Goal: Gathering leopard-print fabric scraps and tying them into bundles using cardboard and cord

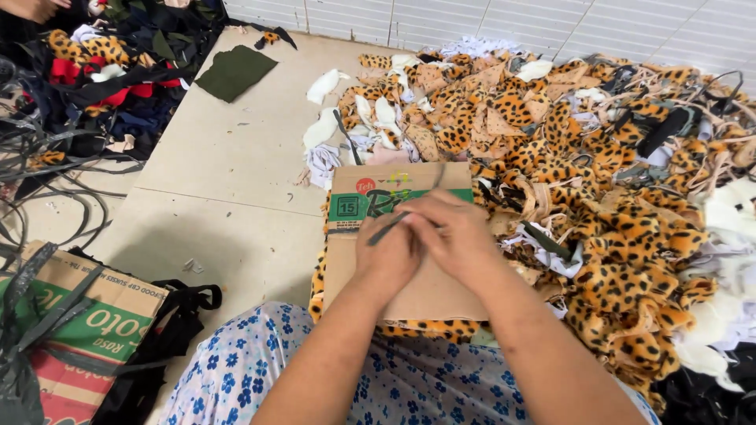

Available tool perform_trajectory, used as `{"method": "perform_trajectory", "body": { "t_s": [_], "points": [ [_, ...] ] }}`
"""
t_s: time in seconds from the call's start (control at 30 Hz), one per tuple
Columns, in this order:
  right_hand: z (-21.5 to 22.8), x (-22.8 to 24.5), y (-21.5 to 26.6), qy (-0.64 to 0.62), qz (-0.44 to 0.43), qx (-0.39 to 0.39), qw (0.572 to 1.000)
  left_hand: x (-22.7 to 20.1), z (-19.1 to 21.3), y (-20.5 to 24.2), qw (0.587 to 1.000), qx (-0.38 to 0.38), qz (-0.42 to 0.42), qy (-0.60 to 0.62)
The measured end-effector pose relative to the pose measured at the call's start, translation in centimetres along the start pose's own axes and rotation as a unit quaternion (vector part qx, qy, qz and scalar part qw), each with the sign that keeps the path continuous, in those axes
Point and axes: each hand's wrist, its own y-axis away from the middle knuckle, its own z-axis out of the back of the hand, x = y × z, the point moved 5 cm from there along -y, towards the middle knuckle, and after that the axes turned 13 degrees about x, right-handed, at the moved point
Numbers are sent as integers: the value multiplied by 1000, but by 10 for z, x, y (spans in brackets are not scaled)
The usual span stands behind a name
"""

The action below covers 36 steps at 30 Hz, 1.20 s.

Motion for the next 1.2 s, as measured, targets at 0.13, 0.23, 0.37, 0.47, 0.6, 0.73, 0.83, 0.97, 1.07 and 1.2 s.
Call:
{"method": "perform_trajectory", "body": {
  "t_s": [0.13, 0.23, 0.37, 0.47, 0.6, 0.73, 0.83, 0.97, 1.07, 1.2],
  "points": [
    [-23, -24, -5, -29, -8, -59, 998, 5, 6, 2, 997, 27, -27, 60],
    [-36, -35, -3, -93, -55, -106, 988, 11, 6, -1, 992, 27, -56, 109],
    [-44, -20, 2, -54, -8, -131, 990, 11, 10, 2, 988, 25, -66, 139],
    [-47, -14, 15, -7, 45, -137, 990, 9, 13, 7, 983, 24, -73, 168],
    [-47, 0, 36, 110, 19, -165, 980, 2, 19, 12, 973, 19, -87, 211],
    [-36, -38, 51, 6, -60, -219, 974, -6, 22, 17, 958, -22, -103, 266],
    [-42, -52, 54, -118, -187, -193, 956, 8, -8, 6, 833, -16, -111, 542],
    [-47, -79, 64, -86, -152, -258, 950, 17, -12, -6, 805, 15, -128, 579],
    [-35, -56, 58, 34, -105, -258, 960, -2, 11, 6, 842, 43, -141, 520],
    [-28, -49, 51, 225, -16, -240, 944, -5, 15, 5, 880, 43, -121, 457]
  ]
}}
